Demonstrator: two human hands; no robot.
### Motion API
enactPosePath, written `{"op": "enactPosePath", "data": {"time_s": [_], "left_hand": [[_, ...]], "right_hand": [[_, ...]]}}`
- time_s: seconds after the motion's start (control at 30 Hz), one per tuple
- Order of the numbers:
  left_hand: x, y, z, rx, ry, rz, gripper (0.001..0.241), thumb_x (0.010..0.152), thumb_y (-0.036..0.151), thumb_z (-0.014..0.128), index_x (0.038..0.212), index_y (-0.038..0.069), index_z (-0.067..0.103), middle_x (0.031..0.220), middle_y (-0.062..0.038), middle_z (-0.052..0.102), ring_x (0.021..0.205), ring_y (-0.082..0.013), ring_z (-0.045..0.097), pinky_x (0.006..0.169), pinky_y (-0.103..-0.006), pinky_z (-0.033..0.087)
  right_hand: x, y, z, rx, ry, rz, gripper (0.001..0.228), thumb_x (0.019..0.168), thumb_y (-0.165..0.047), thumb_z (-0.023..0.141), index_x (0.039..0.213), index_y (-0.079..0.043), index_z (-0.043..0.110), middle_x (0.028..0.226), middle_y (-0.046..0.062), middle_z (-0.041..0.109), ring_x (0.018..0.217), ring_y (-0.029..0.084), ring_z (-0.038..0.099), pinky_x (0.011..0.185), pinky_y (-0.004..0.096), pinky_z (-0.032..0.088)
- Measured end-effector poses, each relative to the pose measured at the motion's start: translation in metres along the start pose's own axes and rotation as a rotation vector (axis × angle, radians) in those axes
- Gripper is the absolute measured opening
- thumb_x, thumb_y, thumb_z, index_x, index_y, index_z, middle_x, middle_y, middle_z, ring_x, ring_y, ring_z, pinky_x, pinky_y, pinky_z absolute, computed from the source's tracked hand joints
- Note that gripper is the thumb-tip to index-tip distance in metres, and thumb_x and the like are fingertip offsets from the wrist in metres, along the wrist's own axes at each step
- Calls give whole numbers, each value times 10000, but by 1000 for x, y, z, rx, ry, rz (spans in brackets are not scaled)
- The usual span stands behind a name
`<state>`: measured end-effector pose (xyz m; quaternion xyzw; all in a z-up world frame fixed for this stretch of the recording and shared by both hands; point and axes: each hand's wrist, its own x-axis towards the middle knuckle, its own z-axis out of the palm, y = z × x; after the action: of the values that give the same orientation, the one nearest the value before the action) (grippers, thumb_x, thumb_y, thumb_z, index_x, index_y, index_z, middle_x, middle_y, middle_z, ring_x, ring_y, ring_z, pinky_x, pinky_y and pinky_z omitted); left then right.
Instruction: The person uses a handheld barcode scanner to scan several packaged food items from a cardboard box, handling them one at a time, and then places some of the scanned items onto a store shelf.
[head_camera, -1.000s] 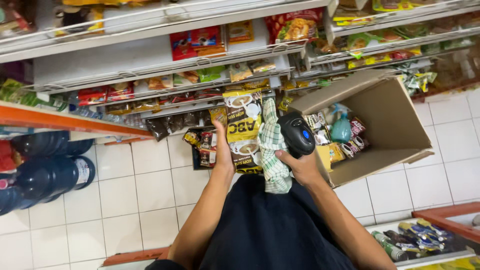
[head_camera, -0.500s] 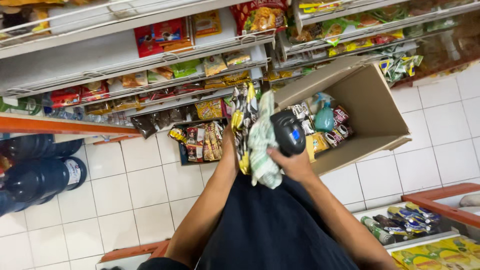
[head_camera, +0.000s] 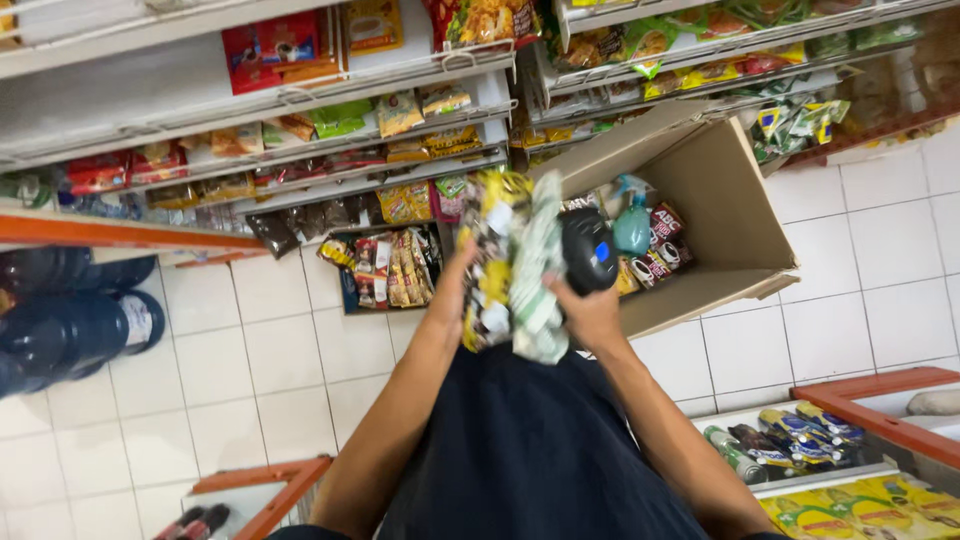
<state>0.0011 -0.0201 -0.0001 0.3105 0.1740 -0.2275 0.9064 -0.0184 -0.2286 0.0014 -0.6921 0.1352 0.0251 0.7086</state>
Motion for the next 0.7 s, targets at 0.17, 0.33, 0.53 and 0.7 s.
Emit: {"op": "enactPosePath", "data": {"time_s": [0.17,0.33,0.53,0.7], "left_hand": [[0,6,-12,30,34,0,710,972,552,572,1457,40,495,1349,-122,667,1178,-244,684,1001,-405,573],[-18,-8,-32,-17,-48,-115,782,922,605,582,1425,9,528,1269,-161,691,1113,-266,699,927,-431,605],[-16,-9,-33,51,-24,136,548,944,261,674,1406,11,518,1263,-142,680,1134,-250,692,981,-408,591],[-24,-1,-43,-125,107,273,328,1085,217,615,1329,32,499,1243,-147,663,1120,-269,685,949,-424,589]], "right_hand": [[-16,-5,-11,-61,-287,-220,610,812,-50,853,1358,23,589,1290,98,641,1184,199,595,1068,334,467],[15,-1,6,364,19,-11,635,832,-18,810,1407,-1,543,1278,86,623,1160,210,598,1027,356,497],[19,4,4,268,-162,-68,662,825,-2,803,1425,-21,523,1348,64,584,1230,171,563,1079,323,454],[6,8,-2,-50,-364,17,589,784,-48,860,1299,9,581,1159,71,616,1040,174,591,916,336,505]]}}
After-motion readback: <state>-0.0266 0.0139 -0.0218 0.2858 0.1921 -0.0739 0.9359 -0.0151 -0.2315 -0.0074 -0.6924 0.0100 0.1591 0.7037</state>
